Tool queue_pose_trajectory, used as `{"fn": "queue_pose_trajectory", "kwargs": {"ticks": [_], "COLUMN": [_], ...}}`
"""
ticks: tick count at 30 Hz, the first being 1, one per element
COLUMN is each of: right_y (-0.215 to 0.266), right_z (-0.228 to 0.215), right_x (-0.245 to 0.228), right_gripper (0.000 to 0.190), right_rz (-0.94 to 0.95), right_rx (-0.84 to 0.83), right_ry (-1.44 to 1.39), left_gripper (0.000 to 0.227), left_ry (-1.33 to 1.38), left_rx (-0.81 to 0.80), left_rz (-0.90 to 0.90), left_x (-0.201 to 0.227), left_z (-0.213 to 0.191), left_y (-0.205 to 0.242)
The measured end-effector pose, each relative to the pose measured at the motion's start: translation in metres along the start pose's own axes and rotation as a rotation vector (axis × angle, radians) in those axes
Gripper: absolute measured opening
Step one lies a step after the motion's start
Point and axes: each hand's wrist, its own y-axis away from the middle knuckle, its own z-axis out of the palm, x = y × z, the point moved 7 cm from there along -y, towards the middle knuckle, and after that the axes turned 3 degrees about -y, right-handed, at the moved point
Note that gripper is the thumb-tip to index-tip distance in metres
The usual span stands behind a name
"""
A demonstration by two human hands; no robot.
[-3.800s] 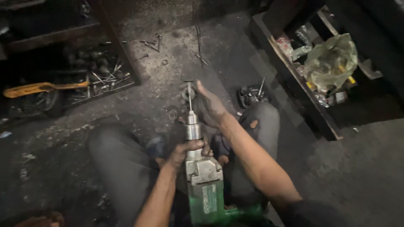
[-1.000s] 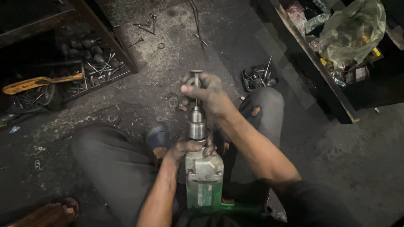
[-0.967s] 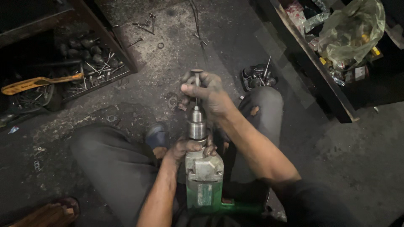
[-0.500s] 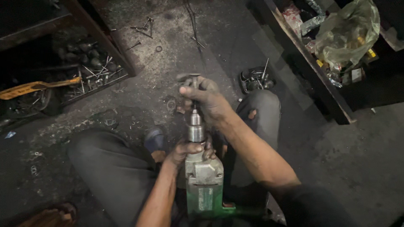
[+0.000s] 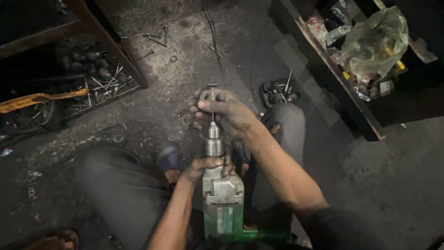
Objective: The person sits on the floor and assembles a green electric drill. They insert a chuck key into the chuck, rotate it to tighten the chuck jaws, and then remove the key. The person repeats this tightening process several times to secure the chuck.
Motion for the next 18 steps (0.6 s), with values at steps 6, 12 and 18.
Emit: {"fn": "queue_pose_trajectory", "kwargs": {"ticks": [6,12,18], "right_y": [-0.006,-0.003,0.001], "right_z": [-0.012,-0.018,-0.014], "right_x": [-0.008,-0.013,-0.02], "right_gripper": [0.036,0.036,0.037], "right_rz": [-0.191,-0.248,-0.304], "right_rx": [0.005,0.081,0.062], "right_ry": [0.037,0.069,0.091], "left_gripper": [0.042,0.04,0.039], "left_ry": [0.061,0.066,0.038], "left_rx": [-0.013,-0.075,-0.135], "left_rz": [-0.137,-0.076,-0.038], "left_x": [-0.014,-0.009,-0.001], "left_z": [-0.007,0.0,0.007], "left_y": [-0.008,-0.011,-0.016]}}
